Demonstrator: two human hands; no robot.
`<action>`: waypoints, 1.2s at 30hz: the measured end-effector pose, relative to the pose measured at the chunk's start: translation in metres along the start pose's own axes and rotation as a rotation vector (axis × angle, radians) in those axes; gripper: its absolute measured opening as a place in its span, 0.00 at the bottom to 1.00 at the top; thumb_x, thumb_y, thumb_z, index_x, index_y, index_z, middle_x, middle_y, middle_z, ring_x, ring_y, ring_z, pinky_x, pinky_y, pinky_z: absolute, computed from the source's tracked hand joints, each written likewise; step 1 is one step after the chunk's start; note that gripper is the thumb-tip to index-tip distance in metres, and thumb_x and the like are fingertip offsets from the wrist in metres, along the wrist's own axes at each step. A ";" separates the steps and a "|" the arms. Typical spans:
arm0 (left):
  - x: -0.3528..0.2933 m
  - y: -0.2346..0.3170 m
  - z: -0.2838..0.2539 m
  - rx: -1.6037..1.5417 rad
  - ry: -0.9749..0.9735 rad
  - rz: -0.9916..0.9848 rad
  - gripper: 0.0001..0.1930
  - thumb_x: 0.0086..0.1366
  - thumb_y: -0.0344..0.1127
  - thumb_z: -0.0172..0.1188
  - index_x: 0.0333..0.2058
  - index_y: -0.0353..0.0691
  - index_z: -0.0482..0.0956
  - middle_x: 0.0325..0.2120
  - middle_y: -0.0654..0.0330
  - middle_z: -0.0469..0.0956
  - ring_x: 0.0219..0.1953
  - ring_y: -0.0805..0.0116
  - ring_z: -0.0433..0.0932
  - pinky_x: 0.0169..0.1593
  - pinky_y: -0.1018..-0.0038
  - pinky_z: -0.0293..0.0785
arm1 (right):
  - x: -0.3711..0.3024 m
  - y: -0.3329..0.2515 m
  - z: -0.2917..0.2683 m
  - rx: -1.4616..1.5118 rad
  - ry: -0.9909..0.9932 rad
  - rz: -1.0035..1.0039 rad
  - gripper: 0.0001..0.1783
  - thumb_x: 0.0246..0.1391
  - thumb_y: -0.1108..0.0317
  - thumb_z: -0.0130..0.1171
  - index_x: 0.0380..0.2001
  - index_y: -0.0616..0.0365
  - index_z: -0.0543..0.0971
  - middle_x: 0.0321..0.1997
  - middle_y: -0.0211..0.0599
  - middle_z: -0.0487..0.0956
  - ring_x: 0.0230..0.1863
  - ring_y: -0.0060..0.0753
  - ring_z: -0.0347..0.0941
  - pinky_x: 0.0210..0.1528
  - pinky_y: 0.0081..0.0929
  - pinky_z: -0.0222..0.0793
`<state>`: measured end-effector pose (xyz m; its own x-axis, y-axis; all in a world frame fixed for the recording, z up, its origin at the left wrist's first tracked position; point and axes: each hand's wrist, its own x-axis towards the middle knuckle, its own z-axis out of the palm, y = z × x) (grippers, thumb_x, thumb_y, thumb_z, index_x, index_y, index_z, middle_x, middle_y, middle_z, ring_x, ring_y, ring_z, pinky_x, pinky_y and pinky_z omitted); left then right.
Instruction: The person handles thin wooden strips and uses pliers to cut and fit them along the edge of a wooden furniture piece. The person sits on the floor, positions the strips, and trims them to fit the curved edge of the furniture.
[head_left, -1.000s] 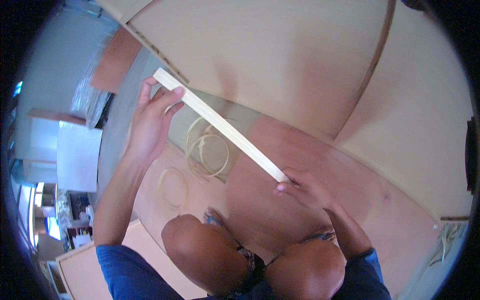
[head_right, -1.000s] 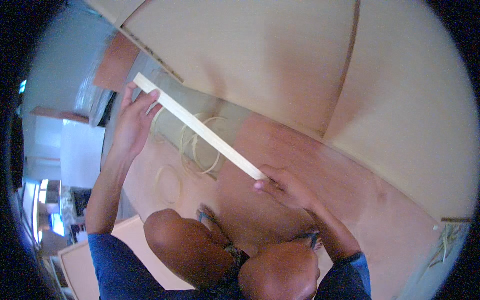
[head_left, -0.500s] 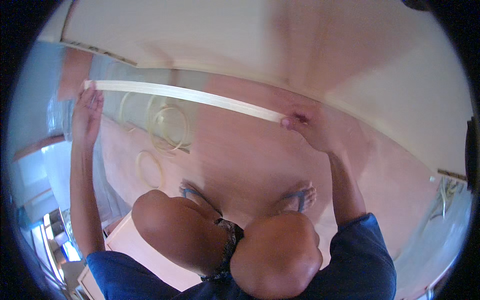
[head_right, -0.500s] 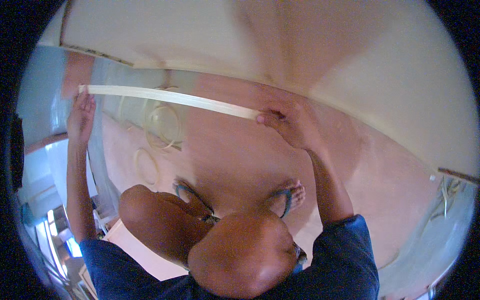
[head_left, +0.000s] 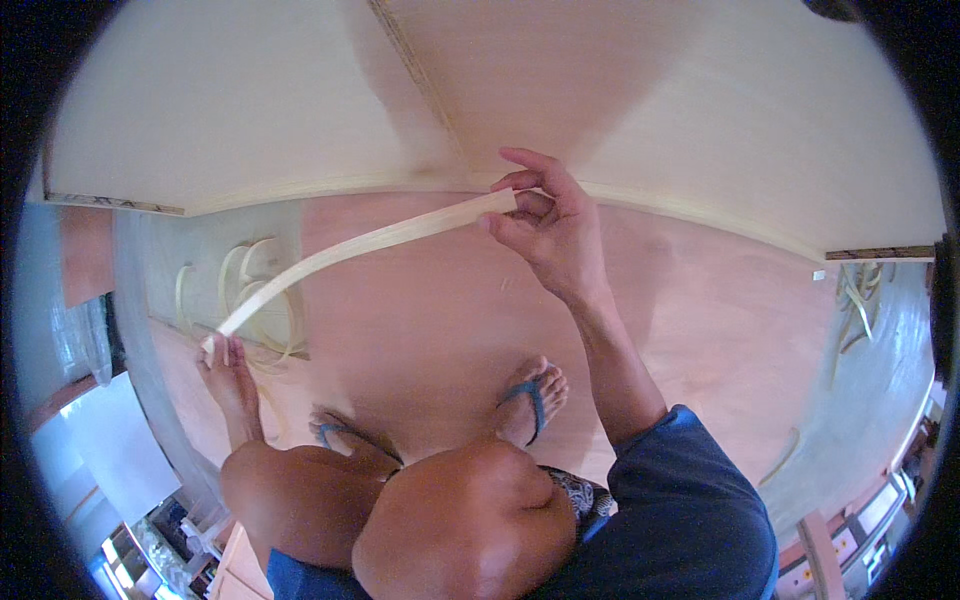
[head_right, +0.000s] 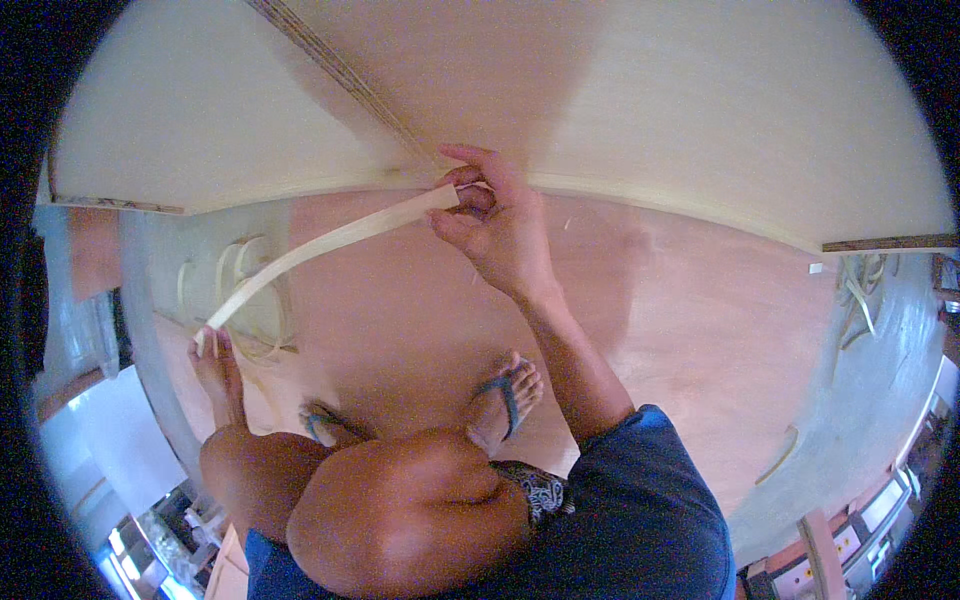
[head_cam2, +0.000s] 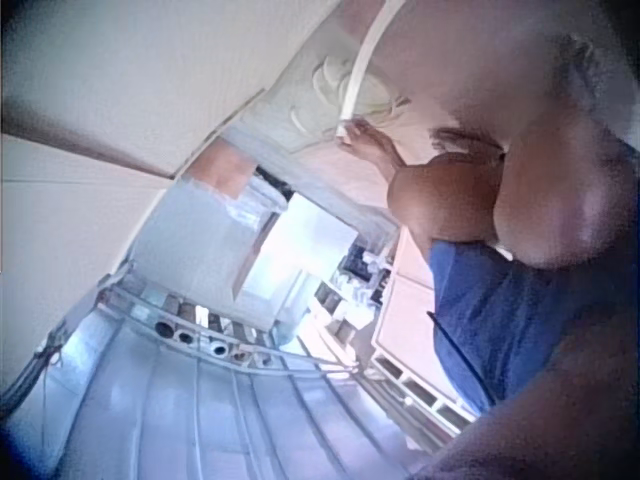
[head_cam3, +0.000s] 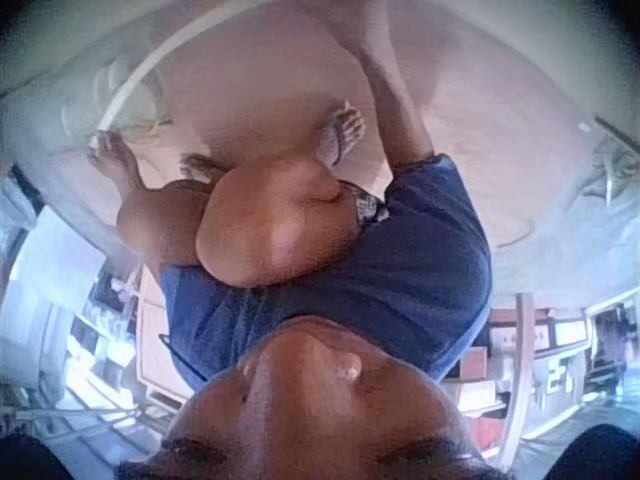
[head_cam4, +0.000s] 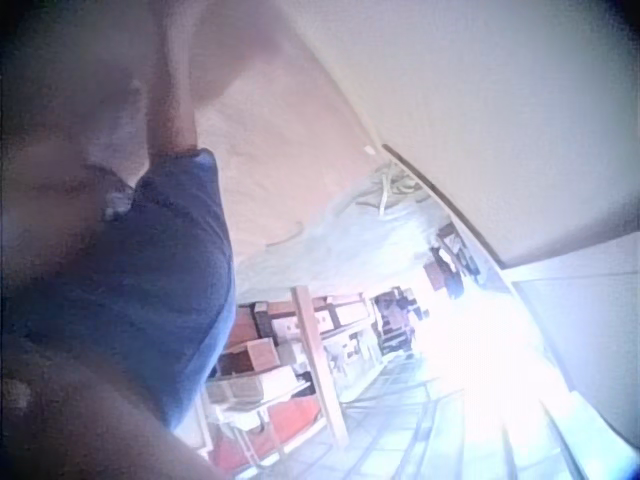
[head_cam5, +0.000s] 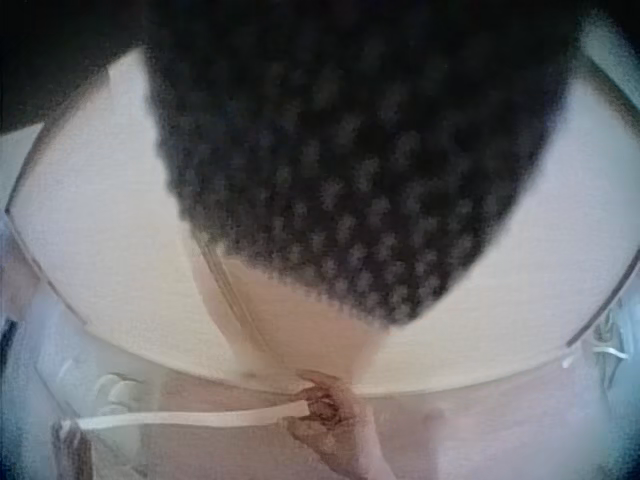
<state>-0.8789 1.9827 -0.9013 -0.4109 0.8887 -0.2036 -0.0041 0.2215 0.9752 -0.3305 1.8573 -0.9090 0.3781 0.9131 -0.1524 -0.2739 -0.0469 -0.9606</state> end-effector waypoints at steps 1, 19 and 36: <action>-0.011 -0.015 -0.008 -0.032 0.033 -0.071 0.23 0.79 0.45 0.51 0.66 0.45 0.65 0.55 0.51 0.76 0.58 0.51 0.73 0.68 0.54 0.67 | -0.002 -0.006 -0.004 -0.046 0.015 -0.019 0.39 0.52 0.84 0.71 0.67 0.58 0.70 0.50 0.37 0.77 0.47 0.23 0.81 0.49 0.22 0.82; -0.132 0.058 0.104 0.565 -0.760 -0.489 0.11 0.68 0.31 0.67 0.47 0.39 0.78 0.42 0.58 0.82 0.43 0.63 0.82 0.50 0.67 0.77 | -0.067 -0.094 -0.182 0.144 0.624 -0.212 0.29 0.70 0.56 0.60 0.65 0.65 0.74 0.50 0.33 0.81 0.52 0.29 0.76 0.58 0.31 0.73; -0.117 -0.034 0.137 0.710 -0.913 0.702 0.13 0.67 0.35 0.65 0.46 0.35 0.81 0.30 0.48 0.82 0.37 0.45 0.83 0.45 0.57 0.80 | -0.054 -0.204 -0.136 -0.540 0.671 -0.610 0.25 0.73 0.60 0.56 0.65 0.64 0.72 0.62 0.47 0.73 0.65 0.40 0.69 0.73 0.38 0.59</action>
<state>-0.7060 1.9265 -0.9222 0.6171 0.7846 0.0593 0.5366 -0.4748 0.6976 -0.1748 1.7628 -0.7361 0.7761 0.4390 0.4527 0.4952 0.0202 -0.8685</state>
